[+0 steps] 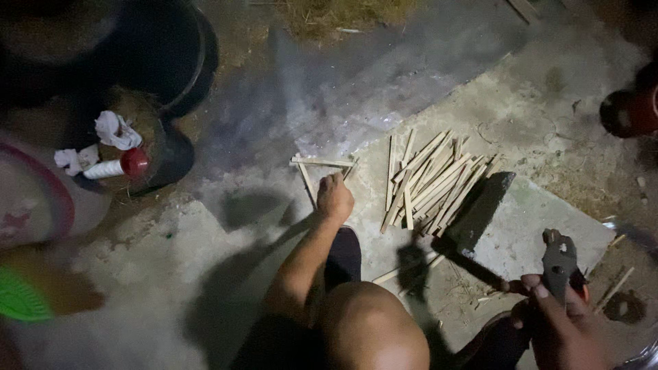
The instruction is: The person sits on the ground and assembles small triangular frames from thin wooden sticks, fitting sticks together and cutting them to length with pliers. They hold completed triangles aside and keep building more from the pile of sticks.
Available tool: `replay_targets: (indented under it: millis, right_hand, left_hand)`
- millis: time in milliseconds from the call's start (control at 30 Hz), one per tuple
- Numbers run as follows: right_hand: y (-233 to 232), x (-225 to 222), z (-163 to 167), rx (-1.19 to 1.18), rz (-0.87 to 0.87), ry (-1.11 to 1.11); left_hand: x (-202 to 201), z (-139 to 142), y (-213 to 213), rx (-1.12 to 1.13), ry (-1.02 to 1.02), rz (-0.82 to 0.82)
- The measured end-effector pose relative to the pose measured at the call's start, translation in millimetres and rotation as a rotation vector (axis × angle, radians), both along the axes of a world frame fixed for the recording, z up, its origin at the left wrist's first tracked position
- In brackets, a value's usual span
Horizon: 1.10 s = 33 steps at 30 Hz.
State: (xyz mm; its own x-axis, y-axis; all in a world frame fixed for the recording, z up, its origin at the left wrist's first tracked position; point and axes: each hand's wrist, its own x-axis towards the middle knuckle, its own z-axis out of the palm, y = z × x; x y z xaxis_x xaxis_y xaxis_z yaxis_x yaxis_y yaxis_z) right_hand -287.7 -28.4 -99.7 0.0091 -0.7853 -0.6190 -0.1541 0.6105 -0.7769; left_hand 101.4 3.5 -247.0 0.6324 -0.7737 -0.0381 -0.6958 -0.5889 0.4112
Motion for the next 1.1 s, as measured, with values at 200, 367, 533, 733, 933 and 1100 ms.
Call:
replay_targets:
  millis: [200,367,533,733,933,1100]
  right_hand:
    - [4,5,2,0.025,0.018,0.006]
    - [1,15,10,0.038,0.029,0.067]
    - [-2,18,12,0.070,0.037,0.093]
    - [-10,3,-14,0.083,0.177,0.368]
    - [-24,-9,-53,-0.025,0.322,0.553]
    - [-25,-11,-66,-0.211,0.553,0.829]
  left_hand:
    - [16,26,-12,0.072,0.128,-0.044]
    - [45,30,-31,0.146,0.037,-0.078]
    - [58,16,-39,0.220,0.119,-0.035]
    - [54,10,-39,0.097,0.103,-0.080]
    - [49,18,-50,0.194,0.033,-0.059]
    - [36,13,-47,0.265,-0.255,-0.074]
